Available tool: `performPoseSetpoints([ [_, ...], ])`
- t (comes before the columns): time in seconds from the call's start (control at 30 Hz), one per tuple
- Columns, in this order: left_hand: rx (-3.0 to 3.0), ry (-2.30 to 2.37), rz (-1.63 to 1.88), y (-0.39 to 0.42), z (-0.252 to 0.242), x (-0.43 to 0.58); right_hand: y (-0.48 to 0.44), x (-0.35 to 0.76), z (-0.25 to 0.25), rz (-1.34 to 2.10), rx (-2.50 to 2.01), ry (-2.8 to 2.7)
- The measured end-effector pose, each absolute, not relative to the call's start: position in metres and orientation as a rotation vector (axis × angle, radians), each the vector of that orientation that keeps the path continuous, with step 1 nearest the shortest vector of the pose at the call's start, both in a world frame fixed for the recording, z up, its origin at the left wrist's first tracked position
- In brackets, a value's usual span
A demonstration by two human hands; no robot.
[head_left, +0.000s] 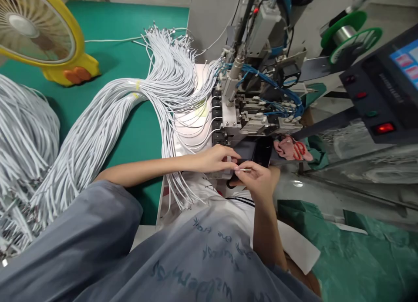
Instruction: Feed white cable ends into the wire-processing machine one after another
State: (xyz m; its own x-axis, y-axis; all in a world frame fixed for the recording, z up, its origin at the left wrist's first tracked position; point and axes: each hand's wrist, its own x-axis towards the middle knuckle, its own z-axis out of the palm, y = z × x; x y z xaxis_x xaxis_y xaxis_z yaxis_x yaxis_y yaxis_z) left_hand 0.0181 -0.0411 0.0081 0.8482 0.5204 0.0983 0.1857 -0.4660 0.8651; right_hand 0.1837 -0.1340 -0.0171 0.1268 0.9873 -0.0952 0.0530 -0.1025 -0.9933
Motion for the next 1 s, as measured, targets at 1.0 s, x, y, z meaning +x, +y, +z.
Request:
performPoseSetpoints([
  [1.0, 2.379, 0.606, 0.615, -0.043, 0.01, 0.015, -0.113, 0.171, -0.019, 0.772, -1.367, -1.139],
])
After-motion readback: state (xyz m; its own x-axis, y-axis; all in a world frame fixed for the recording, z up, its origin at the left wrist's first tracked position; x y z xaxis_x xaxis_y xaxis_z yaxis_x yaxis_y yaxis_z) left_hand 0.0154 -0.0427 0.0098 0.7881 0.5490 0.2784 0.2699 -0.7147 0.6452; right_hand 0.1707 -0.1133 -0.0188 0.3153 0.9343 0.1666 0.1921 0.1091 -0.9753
